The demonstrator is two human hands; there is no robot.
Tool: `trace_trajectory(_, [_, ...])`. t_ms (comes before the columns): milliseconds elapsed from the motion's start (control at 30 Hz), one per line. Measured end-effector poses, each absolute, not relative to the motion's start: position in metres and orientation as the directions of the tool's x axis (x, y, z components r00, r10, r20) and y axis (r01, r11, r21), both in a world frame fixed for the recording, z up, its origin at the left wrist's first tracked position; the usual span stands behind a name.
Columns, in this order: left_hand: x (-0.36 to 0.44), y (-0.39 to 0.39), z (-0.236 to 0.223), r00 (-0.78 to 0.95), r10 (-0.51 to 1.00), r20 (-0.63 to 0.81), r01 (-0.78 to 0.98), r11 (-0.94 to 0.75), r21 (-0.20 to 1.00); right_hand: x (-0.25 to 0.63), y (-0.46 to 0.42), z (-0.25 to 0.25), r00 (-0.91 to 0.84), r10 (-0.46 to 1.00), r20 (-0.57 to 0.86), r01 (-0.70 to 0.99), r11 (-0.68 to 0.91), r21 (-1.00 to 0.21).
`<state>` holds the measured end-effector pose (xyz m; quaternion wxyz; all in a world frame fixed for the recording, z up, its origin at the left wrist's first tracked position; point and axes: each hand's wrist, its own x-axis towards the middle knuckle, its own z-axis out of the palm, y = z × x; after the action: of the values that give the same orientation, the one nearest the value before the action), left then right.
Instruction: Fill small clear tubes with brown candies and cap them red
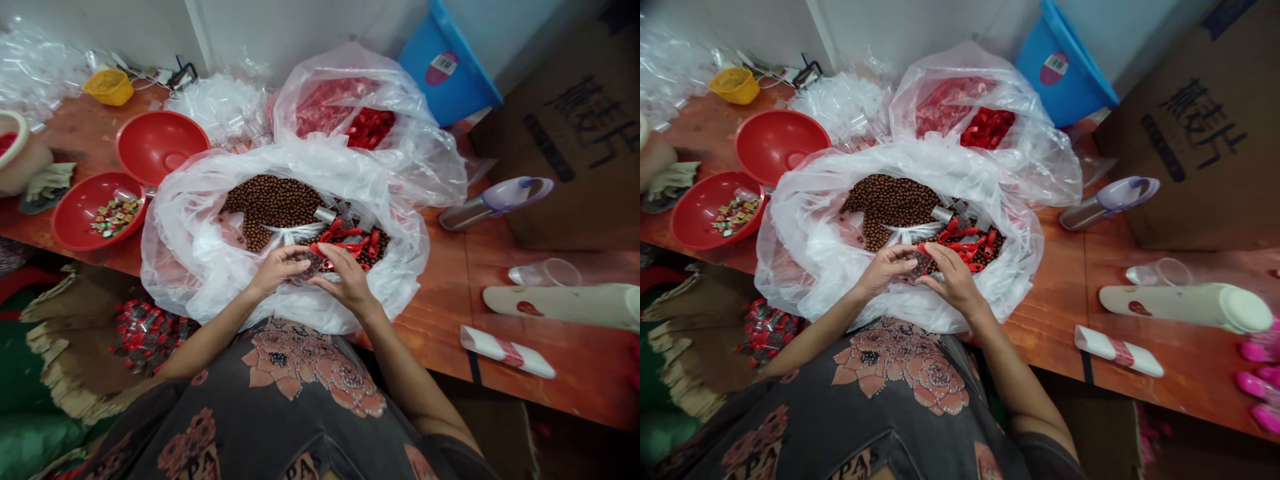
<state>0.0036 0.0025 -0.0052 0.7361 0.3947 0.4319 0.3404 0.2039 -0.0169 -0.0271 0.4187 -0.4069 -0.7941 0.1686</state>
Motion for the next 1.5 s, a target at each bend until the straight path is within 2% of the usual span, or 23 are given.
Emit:
trace_trajectory(167, [0.002, 0.0, -0.012, 0.372, 0.862, -0.345, -0.147, 0.422, 0.895, 0.205, -0.021, -0.03, -0.36, 0.76, 0.541, 0.524, 0.644, -0.557])
trace_trajectory(233, [0.001, -0.001, -0.013, 0.366, 0.873, -0.323, -0.124, 0.39, 0.913, 0.206, -0.022, -0.029, -0.347, 0.77, 0.536, 0.488, 0.636, -0.598])
trace_trajectory(367, [0.002, -0.004, -0.011, 0.369, 0.878, -0.305, -0.086, 0.359, 0.929, 0.204, -0.025, -0.028, -0.189, 0.842, 0.504, 0.411, 0.535, -0.739])
trace_trajectory(633, [0.005, -0.007, -0.004, 0.383, 0.87, -0.309, -0.16, 0.392, 0.906, 0.192, -0.032, -0.028, -0.097, 0.861, 0.5, 0.362, 0.498, -0.788])
trace_trajectory(767, [0.014, -0.006, -0.006, 0.417, 0.817, -0.399, -0.276, 0.532, 0.8, 0.183, -0.035, -0.031, -0.171, 0.873, 0.456, 0.413, 0.484, -0.771])
trace_trajectory(867, [0.024, -0.007, -0.01, 0.511, 0.713, -0.48, -0.295, 0.67, 0.681, 0.176, -0.037, -0.035, -0.227, 0.868, 0.442, 0.434, 0.497, -0.751])
trace_trajectory(933, [0.028, -0.007, -0.011, 0.508, 0.68, -0.529, -0.298, 0.715, 0.633, 0.174, -0.037, -0.037, -0.257, 0.856, 0.448, 0.446, 0.517, -0.731])
trace_trajectory(1033, [0.03, -0.008, -0.006, 0.461, 0.688, -0.561, -0.334, 0.72, 0.608, 0.175, -0.036, -0.039, -0.319, 0.83, 0.458, 0.441, 0.558, -0.703])
trace_trajectory(1200, [0.032, -0.011, 0.004, 0.416, 0.738, -0.532, -0.39, 0.673, 0.629, 0.177, -0.033, -0.04, -0.343, 0.809, 0.477, 0.452, 0.587, -0.672])
trace_trajectory(1300, [0.033, -0.013, 0.003, 0.405, 0.747, -0.526, -0.389, 0.662, 0.64, 0.176, -0.035, -0.04, -0.344, 0.817, 0.463, 0.438, 0.576, -0.69])
trace_trajectory(1400, [0.03, -0.013, 0.0, 0.413, 0.767, -0.491, -0.386, 0.636, 0.668, 0.178, -0.037, -0.04, -0.253, 0.889, 0.382, 0.31, 0.449, -0.838])
trace_trajectory(1500, [0.026, -0.013, -0.002, 0.415, 0.786, -0.458, -0.376, 0.606, 0.701, 0.182, -0.037, -0.041, -0.015, 0.991, 0.135, 0.063, 0.136, -0.989])
